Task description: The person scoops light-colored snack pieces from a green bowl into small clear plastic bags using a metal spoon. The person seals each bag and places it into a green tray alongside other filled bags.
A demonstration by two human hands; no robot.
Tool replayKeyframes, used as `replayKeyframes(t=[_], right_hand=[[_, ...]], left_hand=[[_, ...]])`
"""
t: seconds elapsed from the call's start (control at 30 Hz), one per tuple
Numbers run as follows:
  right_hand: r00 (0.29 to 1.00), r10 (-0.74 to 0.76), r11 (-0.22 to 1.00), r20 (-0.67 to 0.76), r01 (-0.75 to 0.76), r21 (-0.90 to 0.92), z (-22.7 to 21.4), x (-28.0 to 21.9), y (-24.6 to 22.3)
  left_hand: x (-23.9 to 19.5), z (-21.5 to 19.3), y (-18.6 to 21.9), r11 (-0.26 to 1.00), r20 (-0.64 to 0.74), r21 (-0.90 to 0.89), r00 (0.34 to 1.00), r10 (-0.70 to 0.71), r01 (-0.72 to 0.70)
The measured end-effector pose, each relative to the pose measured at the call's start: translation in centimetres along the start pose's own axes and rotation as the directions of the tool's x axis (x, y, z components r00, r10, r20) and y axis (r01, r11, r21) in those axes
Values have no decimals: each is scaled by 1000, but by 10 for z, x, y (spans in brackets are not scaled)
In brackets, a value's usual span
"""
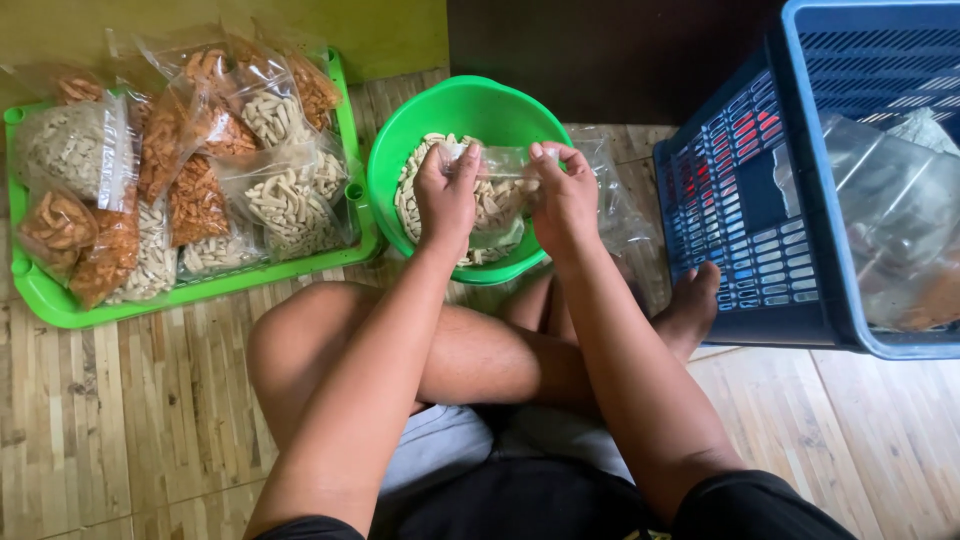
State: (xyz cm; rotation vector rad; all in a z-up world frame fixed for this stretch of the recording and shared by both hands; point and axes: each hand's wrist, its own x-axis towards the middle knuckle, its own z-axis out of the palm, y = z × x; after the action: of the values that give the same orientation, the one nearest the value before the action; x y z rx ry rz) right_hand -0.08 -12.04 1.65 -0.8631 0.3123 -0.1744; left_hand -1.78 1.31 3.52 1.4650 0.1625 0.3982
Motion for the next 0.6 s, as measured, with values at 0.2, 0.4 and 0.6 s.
replayKeyframes(t=[0.2,0.4,0.6], right_hand=[[983,156,947,100,-120,-298,32,-41,-23],[990,138,990,21,-137,-21,27,-25,-20],[992,124,992,13,-125,9,21,-7,-19]], left_hand=[[14,-12,-5,997,-118,-53,991,-67,61],[11,-13,-10,996,47,-17,995,-87,88],[0,-12,6,955,115,-208,975,-192,212]])
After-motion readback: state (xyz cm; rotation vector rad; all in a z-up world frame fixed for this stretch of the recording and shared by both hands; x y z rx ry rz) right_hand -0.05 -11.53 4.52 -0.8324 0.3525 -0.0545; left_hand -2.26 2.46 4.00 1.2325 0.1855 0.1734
